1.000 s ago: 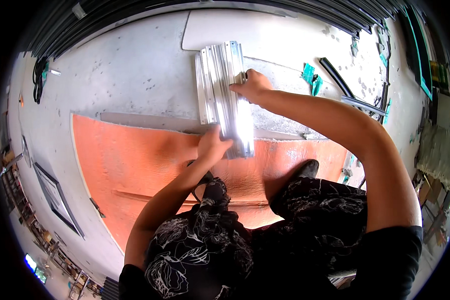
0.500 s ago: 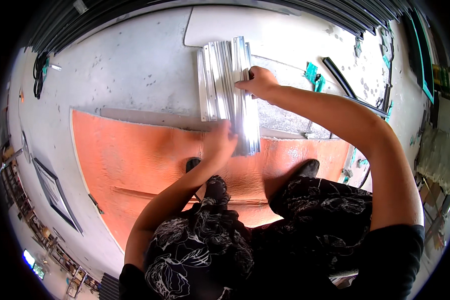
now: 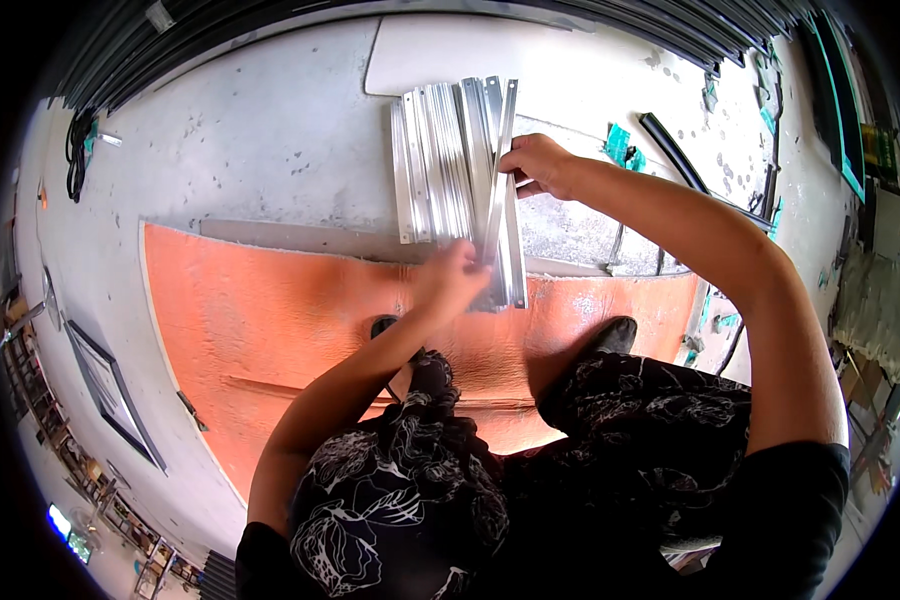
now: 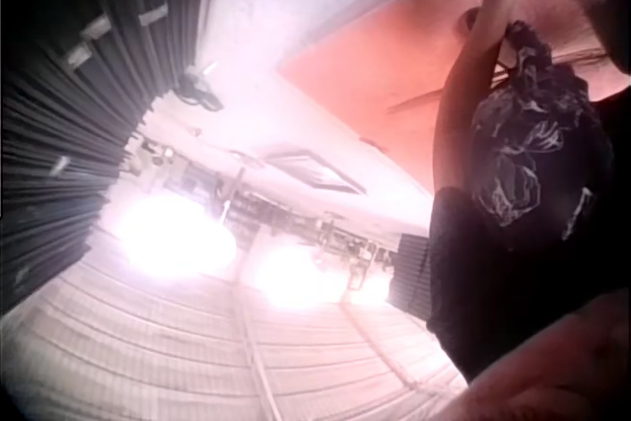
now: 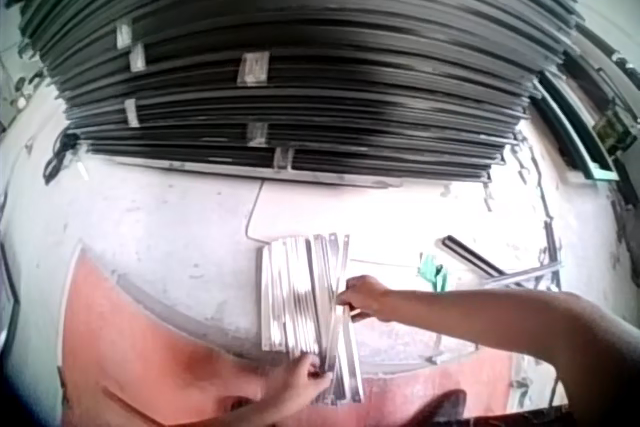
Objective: The person picks up a stack of metal profiles, walks through the facility to a work area, and then organizes the individual profiles on a flat surface by arranging them into rows.
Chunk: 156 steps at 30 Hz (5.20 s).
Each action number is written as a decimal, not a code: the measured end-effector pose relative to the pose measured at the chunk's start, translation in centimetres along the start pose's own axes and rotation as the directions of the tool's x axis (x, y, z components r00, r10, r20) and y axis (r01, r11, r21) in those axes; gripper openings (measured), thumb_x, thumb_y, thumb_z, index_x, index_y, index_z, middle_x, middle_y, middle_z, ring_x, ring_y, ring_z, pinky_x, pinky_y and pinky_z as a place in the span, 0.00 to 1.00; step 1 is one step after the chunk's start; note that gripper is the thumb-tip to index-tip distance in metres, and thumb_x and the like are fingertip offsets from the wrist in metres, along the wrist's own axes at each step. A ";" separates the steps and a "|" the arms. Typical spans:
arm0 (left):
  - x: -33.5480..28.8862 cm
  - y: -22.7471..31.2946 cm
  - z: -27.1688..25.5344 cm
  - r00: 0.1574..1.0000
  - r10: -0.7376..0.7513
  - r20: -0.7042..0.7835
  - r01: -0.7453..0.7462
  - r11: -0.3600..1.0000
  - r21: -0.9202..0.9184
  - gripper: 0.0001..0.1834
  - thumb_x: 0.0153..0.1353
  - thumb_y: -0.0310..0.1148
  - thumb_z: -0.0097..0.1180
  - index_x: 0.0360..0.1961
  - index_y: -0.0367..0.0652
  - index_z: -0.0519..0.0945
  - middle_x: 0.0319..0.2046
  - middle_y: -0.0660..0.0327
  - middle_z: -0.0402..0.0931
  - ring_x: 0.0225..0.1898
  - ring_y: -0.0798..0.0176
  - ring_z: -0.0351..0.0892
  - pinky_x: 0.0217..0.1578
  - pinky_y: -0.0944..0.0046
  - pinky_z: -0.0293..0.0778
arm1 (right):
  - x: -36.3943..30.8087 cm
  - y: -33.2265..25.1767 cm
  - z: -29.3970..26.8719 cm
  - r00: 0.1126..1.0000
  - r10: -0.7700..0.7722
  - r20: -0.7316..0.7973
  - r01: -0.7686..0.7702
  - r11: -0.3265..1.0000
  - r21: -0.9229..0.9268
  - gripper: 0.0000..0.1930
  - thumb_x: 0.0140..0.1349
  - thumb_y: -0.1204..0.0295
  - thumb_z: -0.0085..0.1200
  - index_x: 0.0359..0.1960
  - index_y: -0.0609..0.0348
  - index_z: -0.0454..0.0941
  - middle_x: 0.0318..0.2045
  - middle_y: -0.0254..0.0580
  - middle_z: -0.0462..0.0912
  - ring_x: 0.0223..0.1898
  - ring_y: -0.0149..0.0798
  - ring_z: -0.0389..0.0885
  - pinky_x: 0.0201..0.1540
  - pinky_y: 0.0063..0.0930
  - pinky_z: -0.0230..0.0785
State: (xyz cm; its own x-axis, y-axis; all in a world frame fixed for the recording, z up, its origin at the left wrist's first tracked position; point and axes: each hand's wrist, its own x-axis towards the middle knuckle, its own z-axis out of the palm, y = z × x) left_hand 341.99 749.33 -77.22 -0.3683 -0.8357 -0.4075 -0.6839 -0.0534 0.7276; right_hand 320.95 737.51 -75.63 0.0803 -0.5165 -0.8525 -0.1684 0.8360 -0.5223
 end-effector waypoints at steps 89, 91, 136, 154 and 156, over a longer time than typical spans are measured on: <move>-2.3 0.5 -11.3 0.956 -0.073 0.283 0.283 0.475 -0.833 0.12 0.63 0.29 0.49 0.47 0.41 0.72 0.28 0.60 0.76 0.30 0.65 0.79 0.31 0.65 0.76 | 0.9 -0.9 -6.2 0.985 -0.106 -0.134 0.123 0.985 0.123 0.19 0.53 0.72 0.64 0.43 0.64 0.70 0.31 0.44 0.80 0.27 0.34 0.80 0.31 0.29 0.77; -2.6 0.4 -11.1 0.937 -0.124 0.325 0.341 0.516 -0.786 0.11 0.64 0.29 0.49 0.46 0.41 0.72 0.29 0.59 0.77 0.31 0.65 0.80 0.31 0.66 0.76 | 1.9 0.5 -7.0 0.954 -0.168 -0.247 0.182 0.983 0.034 0.19 0.52 0.71 0.64 0.42 0.65 0.70 0.31 0.45 0.80 0.28 0.34 0.81 0.31 0.31 0.77; -1.5 -2.1 -2.5 0.984 0.171 0.044 -0.173 0.984 0.053 0.06 0.54 0.28 0.57 0.34 0.43 0.80 0.29 0.53 0.78 0.32 0.48 0.78 0.32 0.54 0.73 | -6.1 11.0 9.1 0.792 -0.363 -0.491 0.268 0.929 -0.254 0.16 0.50 0.72 0.59 0.33 0.64 0.65 0.23 0.55 0.78 0.28 0.58 0.79 0.30 0.45 0.71; -1.1 -2.8 -2.1 0.993 0.093 0.079 -0.092 0.996 -0.012 0.08 0.56 0.30 0.56 0.35 0.38 0.81 0.31 0.49 0.79 0.34 0.46 0.79 0.35 0.55 0.74 | -5.2 10.8 11.1 0.809 -0.356 -0.467 0.085 0.858 -0.507 0.20 0.42 0.63 0.67 0.27 0.64 0.71 0.25 0.57 0.79 0.31 0.59 0.79 0.33 0.46 0.71; -1.3 -3.0 -2.2 0.994 0.069 0.090 -0.068 0.998 -0.015 0.09 0.57 0.29 0.56 0.36 0.37 0.81 0.32 0.49 0.79 0.34 0.46 0.79 0.35 0.56 0.74 | -5.6 10.1 10.5 0.839 -0.308 -0.448 0.064 0.874 -0.481 0.19 0.41 0.63 0.67 0.26 0.64 0.72 0.24 0.57 0.79 0.30 0.59 0.78 0.32 0.46 0.71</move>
State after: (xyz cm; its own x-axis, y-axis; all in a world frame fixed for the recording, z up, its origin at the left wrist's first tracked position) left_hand 345.93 749.38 -77.70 -0.4697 -0.7846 -0.4047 -0.6480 -0.0049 0.7616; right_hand 329.10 750.73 -76.36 -0.3209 -0.7739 -0.5459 -0.6149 0.6087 -0.5014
